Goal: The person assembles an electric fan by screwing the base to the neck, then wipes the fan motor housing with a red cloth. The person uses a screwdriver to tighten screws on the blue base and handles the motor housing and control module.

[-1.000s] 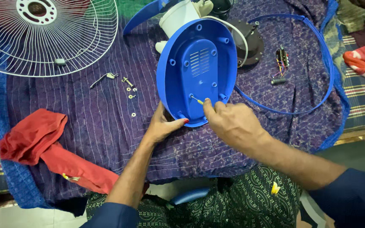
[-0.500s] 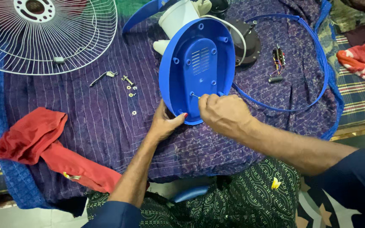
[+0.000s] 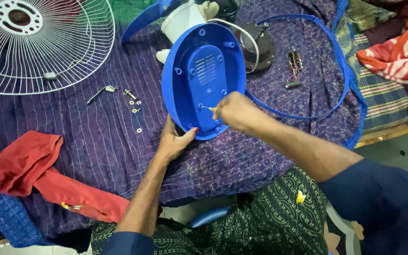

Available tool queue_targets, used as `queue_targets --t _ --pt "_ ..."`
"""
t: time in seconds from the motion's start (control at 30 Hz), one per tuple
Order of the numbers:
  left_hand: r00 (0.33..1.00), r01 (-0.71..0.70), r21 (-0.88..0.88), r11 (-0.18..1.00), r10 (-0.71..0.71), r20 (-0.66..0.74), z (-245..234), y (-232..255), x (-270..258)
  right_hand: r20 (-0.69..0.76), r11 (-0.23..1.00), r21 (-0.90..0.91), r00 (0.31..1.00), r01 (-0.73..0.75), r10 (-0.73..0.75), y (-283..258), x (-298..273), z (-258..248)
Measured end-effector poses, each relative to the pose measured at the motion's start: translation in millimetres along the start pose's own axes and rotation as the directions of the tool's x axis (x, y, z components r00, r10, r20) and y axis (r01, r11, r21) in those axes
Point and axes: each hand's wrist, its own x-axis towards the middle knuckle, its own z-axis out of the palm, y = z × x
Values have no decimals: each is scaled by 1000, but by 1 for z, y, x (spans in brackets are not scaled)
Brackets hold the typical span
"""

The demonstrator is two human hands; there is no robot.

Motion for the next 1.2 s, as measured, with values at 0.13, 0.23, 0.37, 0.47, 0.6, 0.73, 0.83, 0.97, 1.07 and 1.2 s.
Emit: queue_targets --t 0.13,0.23,0.37,0.47,0.6,0.73,0.83,0.97,1.07,1.2 --pt "1000 -8 -14 1000 8 22 -2 -2 0 141 926 298 970 -232 197 14 9 -2" --pt "1000 7 -12 1000 -7 13 -6 -2 -3 130 936 284 975 -209 178 15 5 5" --pt "998 69 -63 996 -69 15 -8 -2 -2 -56 972 -60 972 227 -230 17 -20 11" --pt "996 89 -79 993 -88 14 -9 -3 -2 -170 890 -380 927 251 -334 23 -50 -8" --pt "992 122 -60 991 -123 -17 -7 0 -3 -281 762 -595 823 254 -494 28 -70 -35" --pt "994 106 -33 994 -106 -5 -6 5 -2 -333 672 -659 670 338 -664 34 -70 -39" --pt "992 127 28 992 -126 -28 -6 8 -2 -343 671 -649 649 358 -679 39 -64 -33" --pt "992 123 17 992 -123 -5 -6 14 -2 -342 676 -627 643 387 -685 42 -58 -27" --pt "990 144 -15 989 -144 10 -5 17 -2 -341 675 -620 638 399 -690 44 -54 -26" --pt "983 185 -35 982 -185 15 -5 22 -3 -332 676 -610 640 414 -693 45 -48 -23"
